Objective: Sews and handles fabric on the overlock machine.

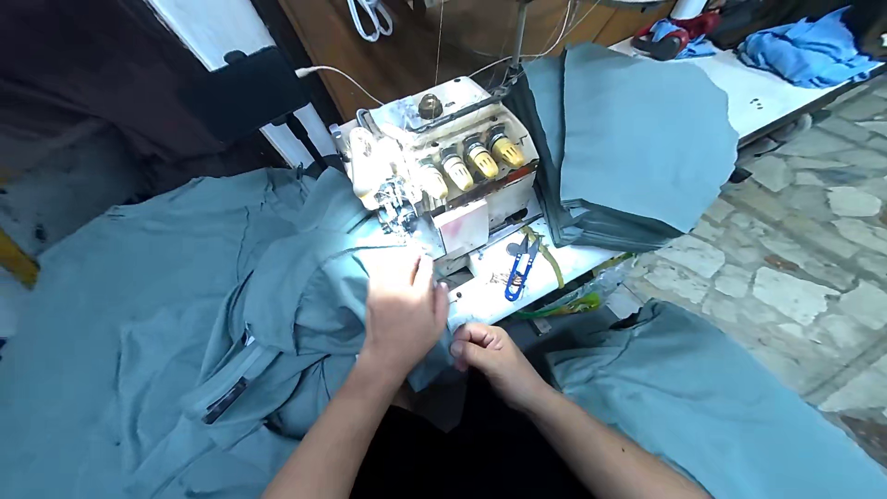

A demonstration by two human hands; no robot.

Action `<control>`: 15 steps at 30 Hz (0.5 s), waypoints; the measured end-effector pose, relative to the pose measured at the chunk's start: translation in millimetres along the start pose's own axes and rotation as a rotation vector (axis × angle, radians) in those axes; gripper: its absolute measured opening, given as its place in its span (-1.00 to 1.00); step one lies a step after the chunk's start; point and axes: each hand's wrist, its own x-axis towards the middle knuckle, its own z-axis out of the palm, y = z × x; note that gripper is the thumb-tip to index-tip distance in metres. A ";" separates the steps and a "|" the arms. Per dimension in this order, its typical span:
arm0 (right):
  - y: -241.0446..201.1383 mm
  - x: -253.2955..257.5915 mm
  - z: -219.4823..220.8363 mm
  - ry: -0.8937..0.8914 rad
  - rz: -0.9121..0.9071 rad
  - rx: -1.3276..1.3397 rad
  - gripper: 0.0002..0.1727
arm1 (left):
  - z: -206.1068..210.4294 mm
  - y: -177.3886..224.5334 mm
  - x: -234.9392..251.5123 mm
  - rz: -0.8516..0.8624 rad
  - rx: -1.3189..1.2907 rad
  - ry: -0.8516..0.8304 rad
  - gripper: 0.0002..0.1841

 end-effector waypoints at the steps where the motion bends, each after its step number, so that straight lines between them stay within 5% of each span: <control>1: 4.6 -0.2 -3.3 -0.031 -0.058 -0.008 -0.79 | 1.8 6.1 1.7 0.046 -0.063 -0.029 -0.66; 3: 9.3 0.2 -9.5 -0.070 -0.128 0.009 -0.80 | 1.0 14.1 3.1 0.108 -0.287 -0.058 -0.65; 6: 10.1 2.0 -12.5 -0.106 -0.078 0.094 -0.78 | -2.4 6.6 0.9 0.048 -0.477 0.145 -0.66; 9: 8.7 -0.5 -4.2 -0.100 0.032 0.311 -0.80 | -3.8 -13.5 -5.3 -0.059 -0.272 0.227 -0.67; 15: 16.1 1.0 -8.7 -0.110 0.022 0.372 -0.81 | 9.6 -26.8 -13.5 0.077 -0.016 0.115 -0.60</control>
